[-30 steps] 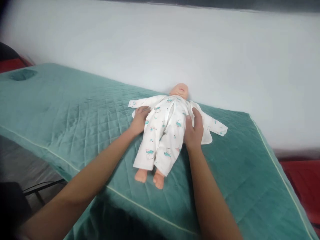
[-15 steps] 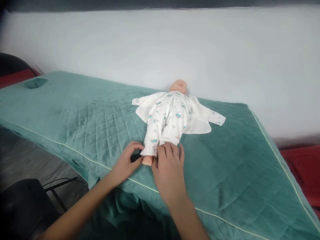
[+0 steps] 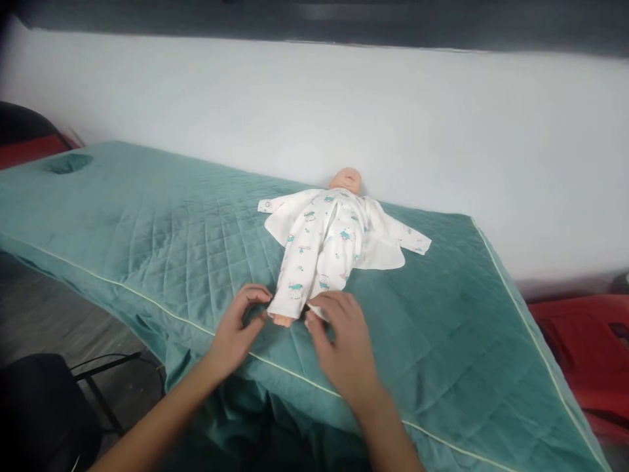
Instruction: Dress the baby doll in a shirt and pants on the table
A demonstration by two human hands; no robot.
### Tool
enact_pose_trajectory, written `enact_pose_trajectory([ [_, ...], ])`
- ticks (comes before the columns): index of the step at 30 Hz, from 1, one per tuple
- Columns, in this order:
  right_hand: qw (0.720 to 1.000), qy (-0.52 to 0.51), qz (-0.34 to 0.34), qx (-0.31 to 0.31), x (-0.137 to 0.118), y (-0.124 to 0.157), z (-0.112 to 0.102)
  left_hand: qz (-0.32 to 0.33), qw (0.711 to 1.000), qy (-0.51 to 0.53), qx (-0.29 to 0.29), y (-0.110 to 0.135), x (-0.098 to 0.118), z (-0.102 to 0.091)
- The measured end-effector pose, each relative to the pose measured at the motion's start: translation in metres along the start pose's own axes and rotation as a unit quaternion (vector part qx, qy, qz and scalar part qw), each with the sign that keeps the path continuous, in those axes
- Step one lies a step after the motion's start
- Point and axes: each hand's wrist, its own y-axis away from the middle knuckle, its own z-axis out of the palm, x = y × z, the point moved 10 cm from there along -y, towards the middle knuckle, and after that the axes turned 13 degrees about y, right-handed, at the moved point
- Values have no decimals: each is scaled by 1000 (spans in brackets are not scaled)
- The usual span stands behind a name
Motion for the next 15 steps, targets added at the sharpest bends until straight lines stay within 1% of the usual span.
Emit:
enact_pose_trajectory([
  [2, 997, -26, 64, 34, 27, 9, -7, 38, 999, -26, -29, -4, 16, 13],
  [3, 995, -26, 87, 37, 38, 14, -5, 59, 995, -51, -54, -6, 24, 23],
  [5, 993, -6, 113, 18, 50, 22, 8, 97, 981, -129, -108, -11, 36, 47],
  [8, 990, 45, 136, -11, 55, 28, 28, 130, 941, -271, -157, -16, 39, 75],
  [9, 988, 59, 141, -13, 55, 28, 31, 135, 928, -306, -163, -18, 37, 80],
  [11, 987, 63, 146, -5, 54, 26, 33, 144, 913, -344, -168, -20, 35, 86],
  [13, 990, 31, 136, 3, 52, 23, 31, 150, 907, -358, -163, -21, 33, 88],
  [15, 993, -32, 117, -3, 49, 19, 29, 150, 906, -365, -155, -23, 32, 87],
])
